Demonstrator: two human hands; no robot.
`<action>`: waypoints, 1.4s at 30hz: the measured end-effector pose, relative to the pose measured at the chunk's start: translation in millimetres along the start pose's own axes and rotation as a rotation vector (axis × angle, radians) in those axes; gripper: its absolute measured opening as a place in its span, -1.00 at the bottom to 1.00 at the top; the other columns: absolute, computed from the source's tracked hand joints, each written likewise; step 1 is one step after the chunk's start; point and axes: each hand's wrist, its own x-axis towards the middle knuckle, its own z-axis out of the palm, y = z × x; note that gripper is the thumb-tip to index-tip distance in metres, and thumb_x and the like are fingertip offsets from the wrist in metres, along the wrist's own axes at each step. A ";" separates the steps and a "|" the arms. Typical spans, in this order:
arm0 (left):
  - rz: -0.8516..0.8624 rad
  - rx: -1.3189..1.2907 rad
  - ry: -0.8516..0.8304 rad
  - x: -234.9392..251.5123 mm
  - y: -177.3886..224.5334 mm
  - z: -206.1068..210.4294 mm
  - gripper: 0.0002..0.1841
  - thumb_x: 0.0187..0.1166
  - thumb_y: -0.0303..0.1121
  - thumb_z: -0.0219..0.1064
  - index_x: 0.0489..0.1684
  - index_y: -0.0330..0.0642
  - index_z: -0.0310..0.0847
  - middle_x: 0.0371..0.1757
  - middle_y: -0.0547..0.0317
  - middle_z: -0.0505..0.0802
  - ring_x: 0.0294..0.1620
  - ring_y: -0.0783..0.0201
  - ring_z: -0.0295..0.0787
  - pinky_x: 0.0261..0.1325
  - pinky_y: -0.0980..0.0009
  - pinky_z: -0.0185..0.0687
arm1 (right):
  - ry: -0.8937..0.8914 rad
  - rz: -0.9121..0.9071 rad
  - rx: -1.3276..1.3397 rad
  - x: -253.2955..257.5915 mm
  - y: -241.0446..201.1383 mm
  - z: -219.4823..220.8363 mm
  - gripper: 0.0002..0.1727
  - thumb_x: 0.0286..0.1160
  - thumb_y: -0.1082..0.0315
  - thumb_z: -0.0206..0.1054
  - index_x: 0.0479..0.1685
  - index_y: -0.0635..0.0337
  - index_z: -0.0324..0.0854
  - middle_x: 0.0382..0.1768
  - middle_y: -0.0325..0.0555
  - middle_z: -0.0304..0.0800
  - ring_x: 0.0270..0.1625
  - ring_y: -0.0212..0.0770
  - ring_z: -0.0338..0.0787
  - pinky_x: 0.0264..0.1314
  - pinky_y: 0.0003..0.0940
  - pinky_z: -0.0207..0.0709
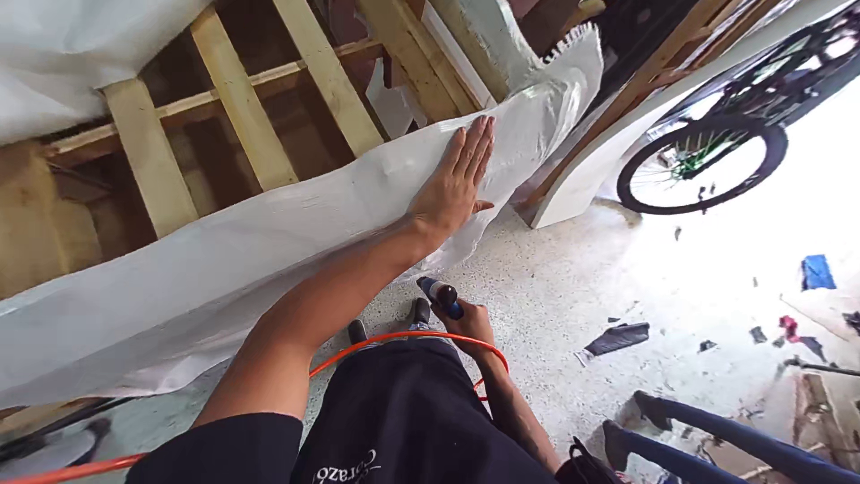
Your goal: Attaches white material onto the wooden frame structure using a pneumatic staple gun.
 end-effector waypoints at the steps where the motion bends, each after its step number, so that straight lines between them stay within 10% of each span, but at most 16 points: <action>1: -0.003 0.023 -0.004 14.1 7.9 6.3 0.15 0.65 0.46 -0.19 0.85 -0.56 -0.29 0.92 -0.36 -0.20 0.97 -0.16 -0.44 0.92 -0.13 -0.51 | 0.004 -0.002 0.004 4.0 9.5 -7.3 -0.50 0.41 -0.30 0.40 -0.41 -0.03 0.80 -0.58 -0.24 0.78 -0.45 -0.21 0.79 -0.32 0.04 0.64; 8: -0.111 0.079 0.056 67.0 47.7 27.1 0.22 0.55 0.53 -0.12 0.88 -0.50 -0.34 0.91 -0.40 -0.25 0.96 -0.22 -0.47 0.91 -0.21 -0.52 | -0.085 0.032 -0.018 40.0 83.7 -47.7 -0.47 0.42 -0.32 0.36 -0.35 -0.01 0.79 -0.50 -0.15 0.82 -0.35 -0.08 0.84 -0.24 0.14 0.66; 13: -0.138 -0.345 0.214 88.1 36.6 -19.3 -0.11 0.65 0.22 0.24 0.74 -0.39 0.26 0.84 -0.17 0.30 0.88 -0.06 0.11 0.92 -0.05 -0.10 | -0.205 0.079 -0.003 70.1 114.2 -65.1 -0.41 0.42 -0.38 0.32 -0.33 0.01 0.78 -0.45 -0.08 0.81 -0.28 0.02 0.84 -0.20 0.24 0.65; 17: -0.108 -0.290 0.087 180.6 8.5 -51.9 0.26 0.21 0.36 0.54 0.89 -0.25 -0.02 0.82 -0.18 0.31 0.88 -0.14 0.05 0.91 -0.23 -0.36 | -0.275 0.090 0.073 88.7 116.6 -72.9 -0.39 0.43 -0.38 0.32 -0.23 0.04 0.78 -0.36 0.01 0.84 -0.17 0.11 0.85 -0.10 0.30 0.65; 21: 0.084 -0.480 -0.400 259.9 1.3 -50.0 -0.01 0.07 0.15 0.75 0.62 -0.04 0.47 0.40 0.00 0.75 0.42 0.11 0.70 0.55 0.01 0.57 | -0.271 0.062 0.136 92.7 118.8 -80.2 -0.41 0.45 -0.38 0.30 -0.19 0.01 0.77 -0.34 -0.02 0.84 -0.17 0.09 0.86 -0.12 0.27 0.66; 27: 0.458 0.056 -0.602 285.6 42.5 -61.3 -0.57 0.53 0.09 0.42 -0.06 -0.12 0.82 0.07 -0.02 0.84 0.21 -0.12 0.77 0.22 -0.31 0.62 | -0.163 0.057 0.184 70.5 155.5 -96.3 -0.45 0.43 -0.35 0.33 -0.13 -0.04 0.77 -0.36 -0.01 0.86 -0.20 0.12 0.87 -0.15 0.29 0.67; 32: 0.791 0.034 -0.190 276.9 26.9 -45.6 -0.64 0.78 -0.19 0.18 -0.25 -0.27 0.78 -0.25 -0.09 0.82 -0.15 -0.12 0.83 -0.25 -0.06 0.66 | 0.001 0.192 0.225 55.6 194.8 -120.0 -0.49 0.42 -0.24 0.40 -0.19 0.06 0.79 -0.41 0.11 0.84 -0.26 0.24 0.86 -0.26 0.39 0.61; 38: 0.191 -0.311 -0.343 294.8 19.2 -26.4 -0.54 0.70 0.04 0.24 -0.46 -0.10 0.83 -0.53 0.20 0.80 -0.48 0.34 0.68 -0.28 0.18 0.59 | 0.231 0.377 0.233 61.7 216.1 -140.5 -0.41 0.45 -0.26 0.35 -0.45 0.16 0.67 -0.59 0.10 0.70 -0.45 0.21 0.77 -0.45 0.34 0.48; 42: 0.266 -0.318 -0.507 301.0 14.2 -37.5 -0.57 0.70 0.09 0.26 -0.30 -0.04 0.83 -0.44 0.22 0.81 -0.40 0.31 0.72 -0.22 0.11 0.62 | 0.318 0.428 0.235 74.0 203.1 -147.5 -0.38 0.47 -0.28 0.33 -0.45 0.19 0.67 -0.57 0.11 0.70 -0.45 0.18 0.76 -0.44 0.32 0.45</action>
